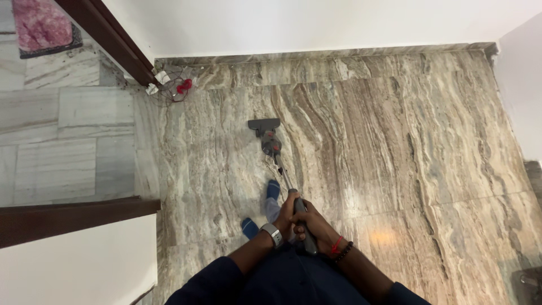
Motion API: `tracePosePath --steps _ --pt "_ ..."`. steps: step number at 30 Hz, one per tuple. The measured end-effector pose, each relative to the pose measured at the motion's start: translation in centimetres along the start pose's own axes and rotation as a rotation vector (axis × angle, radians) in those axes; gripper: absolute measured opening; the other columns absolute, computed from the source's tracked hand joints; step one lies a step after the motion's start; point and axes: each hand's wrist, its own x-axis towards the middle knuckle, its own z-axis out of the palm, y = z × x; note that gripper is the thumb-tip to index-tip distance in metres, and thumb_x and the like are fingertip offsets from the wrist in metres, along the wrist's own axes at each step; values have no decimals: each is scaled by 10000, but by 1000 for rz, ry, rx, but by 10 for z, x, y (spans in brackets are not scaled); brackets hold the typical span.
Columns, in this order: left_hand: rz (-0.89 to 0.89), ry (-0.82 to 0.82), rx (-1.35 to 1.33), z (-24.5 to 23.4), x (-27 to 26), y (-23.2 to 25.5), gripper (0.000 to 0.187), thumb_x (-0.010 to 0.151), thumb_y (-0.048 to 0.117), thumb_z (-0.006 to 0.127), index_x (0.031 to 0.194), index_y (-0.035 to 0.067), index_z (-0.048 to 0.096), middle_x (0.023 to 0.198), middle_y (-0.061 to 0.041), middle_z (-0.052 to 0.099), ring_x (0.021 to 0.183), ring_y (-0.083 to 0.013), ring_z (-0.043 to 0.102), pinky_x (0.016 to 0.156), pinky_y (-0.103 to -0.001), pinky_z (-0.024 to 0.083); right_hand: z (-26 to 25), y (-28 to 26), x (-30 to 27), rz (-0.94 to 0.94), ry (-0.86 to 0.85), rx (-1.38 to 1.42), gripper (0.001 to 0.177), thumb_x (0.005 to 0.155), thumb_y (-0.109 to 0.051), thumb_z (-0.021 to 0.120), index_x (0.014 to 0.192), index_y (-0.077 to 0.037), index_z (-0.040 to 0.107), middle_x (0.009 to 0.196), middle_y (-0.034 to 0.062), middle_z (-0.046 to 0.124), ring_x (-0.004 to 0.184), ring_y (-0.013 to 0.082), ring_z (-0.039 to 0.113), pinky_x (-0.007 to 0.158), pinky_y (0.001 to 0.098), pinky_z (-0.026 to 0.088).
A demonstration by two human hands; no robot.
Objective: The person vacuums the floor, moving the vacuum head along the walls and into the corners of multiple rooms.
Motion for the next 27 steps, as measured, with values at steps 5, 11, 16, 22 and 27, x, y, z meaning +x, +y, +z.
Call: tracePosePath --steps 5,11,16,22,27 --pt "15 -86 -27 -8 29 48 582 902 705 550 959 126 569 911 -85 560 755 -194 554 609 -357 476 12 -39 38 4 1 16 670 875 -26 589 1479 -183 348 808 42 497 548 104 467 446 264 427" --pt "-24 -71 21 0 56 133 589 894 697 523 1000 123 605 881 -56 630 732 -150 580 616 -314 498 22 -114 82 15 26 -51 740 925 -65 581 1555 -226 228 857 77 529 585 127 504 475 285 470" --pt "-13 -85 38 3 103 182 594 896 729 528 905 136 570 702 -33 516 519 -144 459 449 -302 390 21 -170 119 6 -10 -45 738 928 -66 589 1555 -214 230 856 81 530 583 124 501 469 285 472" --pt "-3 -126 -14 14 142 236 596 893 757 496 839 165 535 658 -19 493 411 -145 378 370 -303 325 14 -218 166 -31 -71 9 714 909 -41 599 1523 -204 274 836 71 511 576 127 497 459 280 471" --pt "-20 -81 21 26 143 292 521 873 715 510 844 195 526 614 -3 475 391 -150 343 357 -308 290 23 -257 190 -42 -79 51 717 919 -36 604 1529 -200 265 859 67 535 593 112 505 466 267 467"
